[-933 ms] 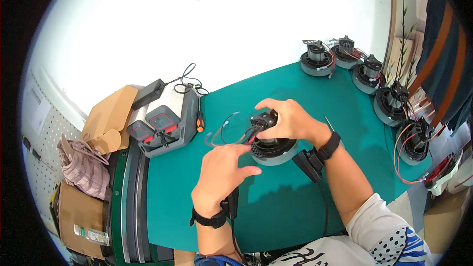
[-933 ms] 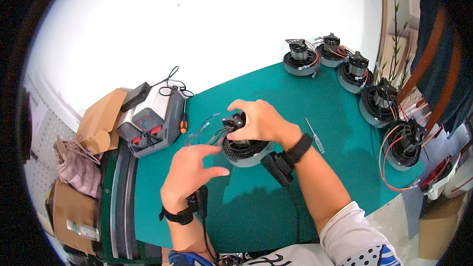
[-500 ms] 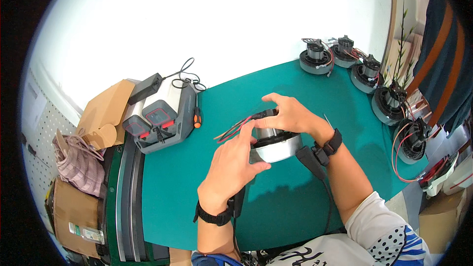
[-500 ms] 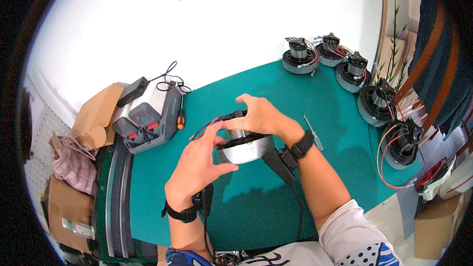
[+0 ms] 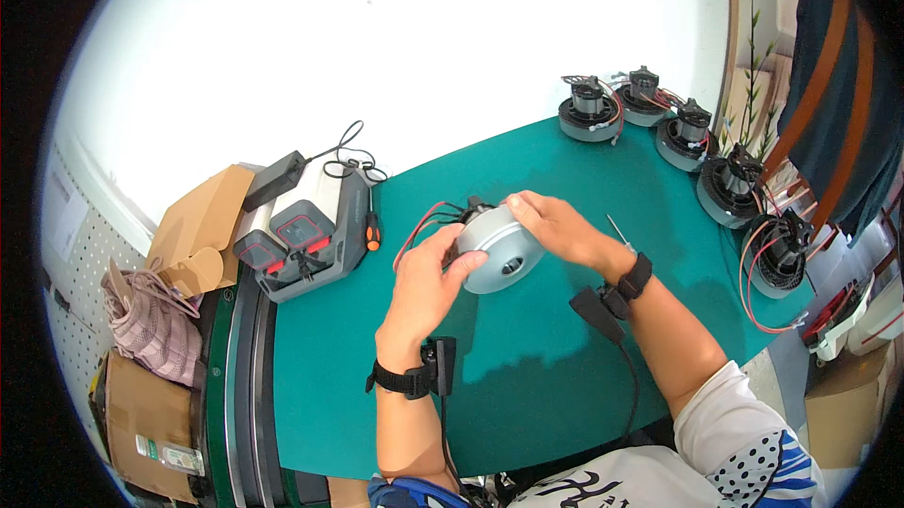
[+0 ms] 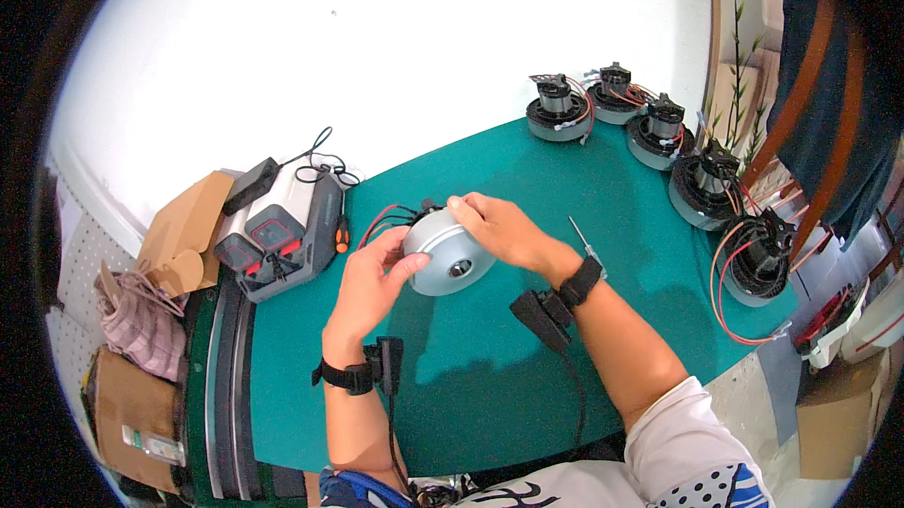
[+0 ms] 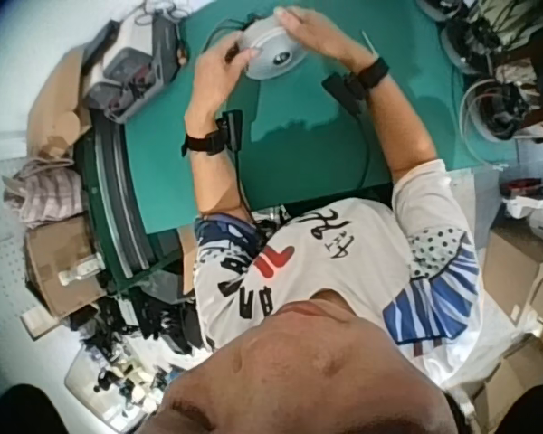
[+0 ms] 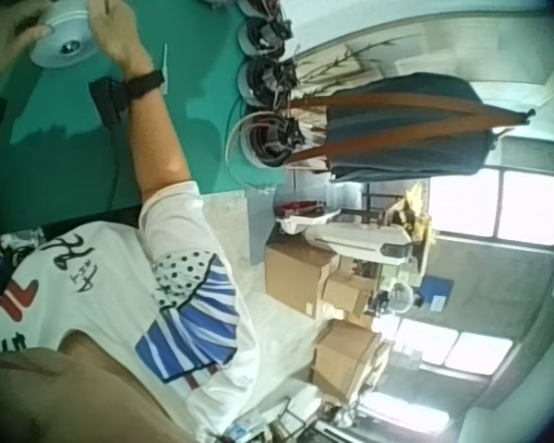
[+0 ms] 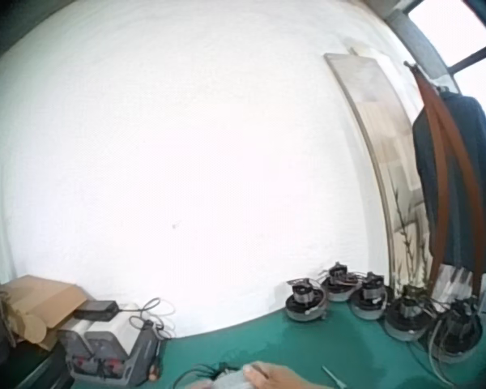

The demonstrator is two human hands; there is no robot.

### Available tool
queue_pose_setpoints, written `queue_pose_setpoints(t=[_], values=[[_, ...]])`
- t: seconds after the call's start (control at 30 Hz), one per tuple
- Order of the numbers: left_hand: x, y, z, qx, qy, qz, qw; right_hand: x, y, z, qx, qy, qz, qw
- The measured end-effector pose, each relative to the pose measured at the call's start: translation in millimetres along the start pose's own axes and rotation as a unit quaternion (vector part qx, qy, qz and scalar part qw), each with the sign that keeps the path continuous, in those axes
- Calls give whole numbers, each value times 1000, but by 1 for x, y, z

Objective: Assembling or inspecting electronic motor or fan components on a workbench.

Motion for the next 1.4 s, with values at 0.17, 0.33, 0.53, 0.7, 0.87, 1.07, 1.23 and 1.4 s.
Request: queue_pose_setpoints(t=[0.17, 0.33, 0.53, 0.7, 0.87, 1.07, 1.23, 1.4], values=[[19, -7, 0, 25, 27, -68, 997, -24, -8, -26, -51, 52, 150, 986], [41, -16, 5, -66, 35, -232, 970, -59, -6, -28, -119, 32, 201, 972], [60, -38, -1, -68, 72, -296, 950, -74, -15, -21, -98, 16, 238, 966], [67, -35, 7, -127, 71, -313, 939, -82, -18, -14, -77, -3, 321, 944], [76, -48, -26, -141, 184, -412, 881, -82, -7, -15, -104, 9, 305, 947], [70, -61, -50, -159, 188, -507, 826, -82, -10, -22, -85, -61, 343, 933], [79, -69, -50, -151, 175, -553, 801, -81, -8, -21, -74, -46, 340, 936], [89, -72, -52, -121, 188, -588, 777, -88, -8, -18, -60, -80, 286, 953]])
Point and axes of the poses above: each hand's wrist, its own z-axis towards the middle knuckle, its own y-axis out of the back of the hand, x = y × z, the point moved 7 cm from there along z, towards the middle knuckle, and after that the axes turned 6 degrees about -y, right-handed, at the moved point
